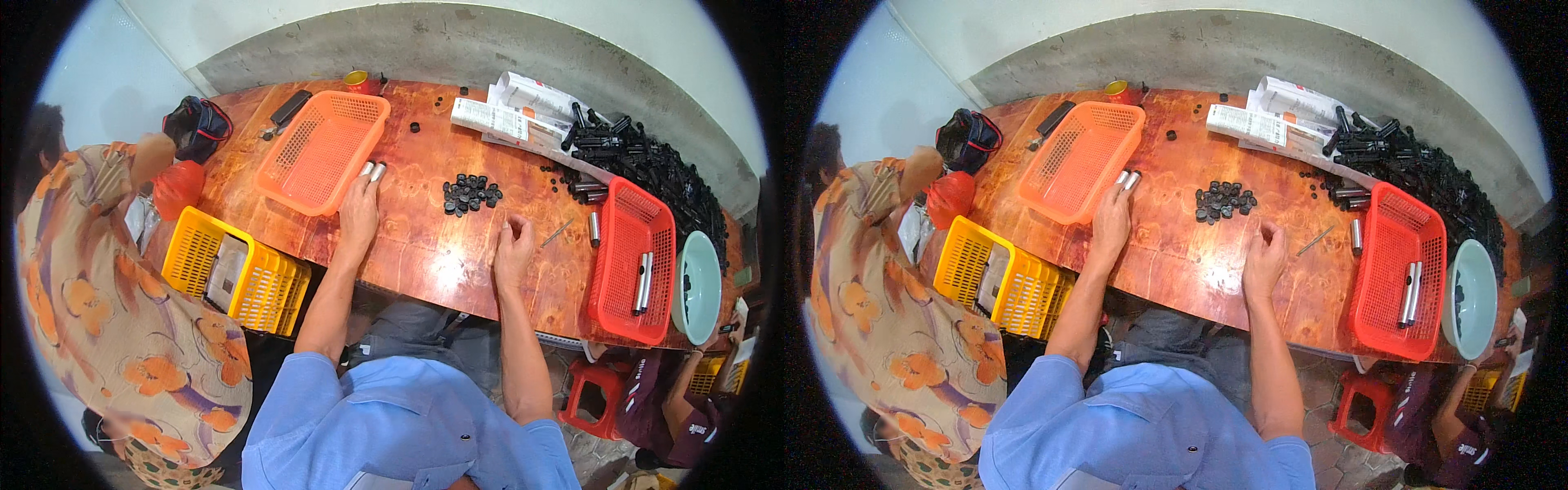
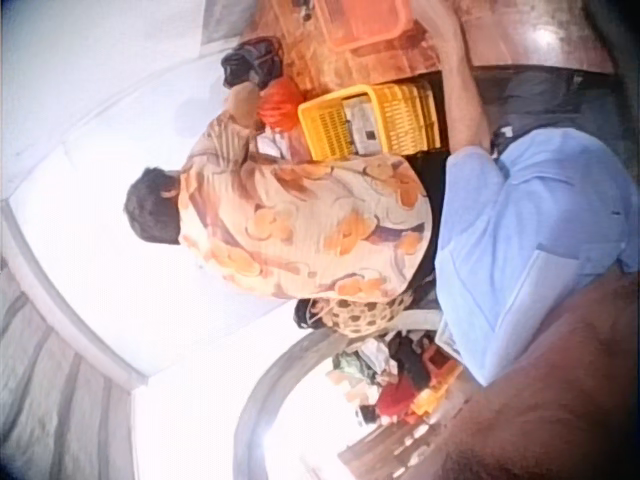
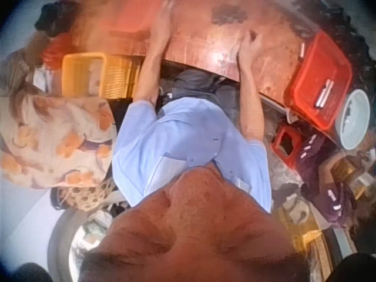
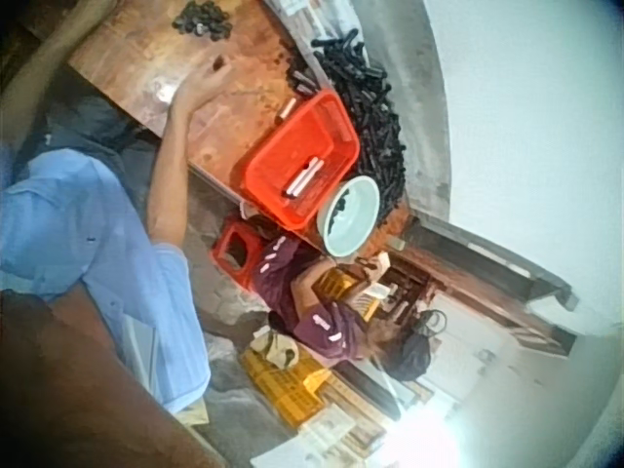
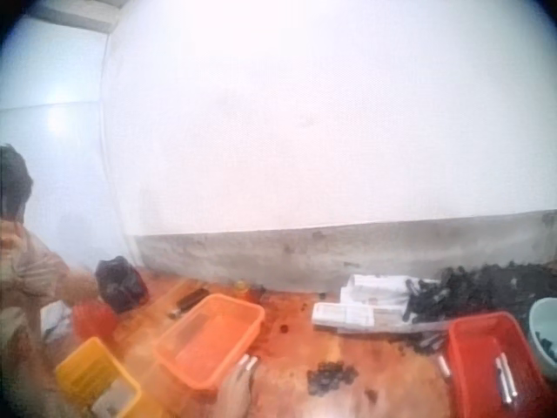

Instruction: The person assembles markers by picking up a silver cylindrical body and a black cap, then screwing them together. The person places the completed markers into a yellow basket. The person repeats this process multiple times.

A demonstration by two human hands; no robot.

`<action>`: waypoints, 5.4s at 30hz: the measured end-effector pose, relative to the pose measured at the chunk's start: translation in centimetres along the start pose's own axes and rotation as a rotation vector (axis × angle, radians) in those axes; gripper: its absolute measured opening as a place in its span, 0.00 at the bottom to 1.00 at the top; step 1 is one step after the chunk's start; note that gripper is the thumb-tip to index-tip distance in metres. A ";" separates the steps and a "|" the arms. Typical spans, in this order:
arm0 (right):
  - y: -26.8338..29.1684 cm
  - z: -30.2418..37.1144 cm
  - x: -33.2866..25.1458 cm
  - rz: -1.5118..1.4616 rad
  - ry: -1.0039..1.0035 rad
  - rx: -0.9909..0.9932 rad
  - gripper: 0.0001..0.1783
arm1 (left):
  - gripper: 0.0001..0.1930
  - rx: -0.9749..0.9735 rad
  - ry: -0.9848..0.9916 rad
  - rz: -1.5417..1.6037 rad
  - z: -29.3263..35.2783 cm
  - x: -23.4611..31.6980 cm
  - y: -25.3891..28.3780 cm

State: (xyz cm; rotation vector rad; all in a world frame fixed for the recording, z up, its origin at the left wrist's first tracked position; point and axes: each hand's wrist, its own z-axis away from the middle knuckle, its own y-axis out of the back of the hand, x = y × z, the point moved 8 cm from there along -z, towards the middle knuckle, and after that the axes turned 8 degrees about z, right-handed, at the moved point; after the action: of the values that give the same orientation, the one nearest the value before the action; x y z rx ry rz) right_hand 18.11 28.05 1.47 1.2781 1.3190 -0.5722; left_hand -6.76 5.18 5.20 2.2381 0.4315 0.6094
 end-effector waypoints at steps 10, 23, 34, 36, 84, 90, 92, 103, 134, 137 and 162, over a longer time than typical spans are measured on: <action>-0.3 0.0 -0.1 0.020 -0.039 0.006 0.12 | 0.22 -0.038 0.045 0.008 -0.7 -1.5 -1.9; 0.0 0.6 -0.3 0.045 -0.066 -0.011 0.11 | 0.18 0.021 0.048 -0.024 -1.7 -1.6 -2.0; -0.3 0.4 -0.5 0.033 0.044 0.016 0.12 | 0.15 0.018 -0.045 -0.074 -1.8 -0.8 -1.3; 0.7 1.1 -0.4 -0.001 0.023 0.027 0.14 | 0.18 -0.037 0.010 -0.031 -1.9 -0.9 -1.8; 5.6 3.9 -5.8 0.516 0.049 -0.028 0.20 | 0.29 -0.748 0.509 1.887 0.4 21.7 -9.5; 2.4 6.4 -6.3 0.371 0.164 -0.125 0.19 | 0.14 -0.543 0.945 2.015 -3.0 13.9 -10.5; 2.3 6.7 -4.4 0.397 0.208 -0.121 0.15 | 0.13 -0.413 0.832 2.091 -5.5 9.9 -10.9; 0.3 7.0 -4.3 0.570 0.329 -0.159 0.11 | 0.14 -0.384 1.051 2.153 -3.0 4.0 -15.1; -4.9 -1.9 -3.2 0.512 0.295 -0.143 0.14 | 0.15 -0.375 0.936 2.302 -4.9 4.0 -15.9; -4.6 -1.9 -2.3 0.487 0.254 -0.232 0.16 | 0.14 -0.369 0.958 2.296 -4.9 3.8 -16.1; -2.7 -1.5 -5.4 0.510 0.311 -0.221 0.15 | 0.19 -0.714 0.705 2.367 -4.7 8.4 -12.1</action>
State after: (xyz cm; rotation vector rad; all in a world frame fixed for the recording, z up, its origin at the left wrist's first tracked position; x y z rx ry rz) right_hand 13.76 26.84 5.80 1.4825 1.1972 0.1317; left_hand -3.76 19.81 1.36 0.6908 -2.0584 2.0264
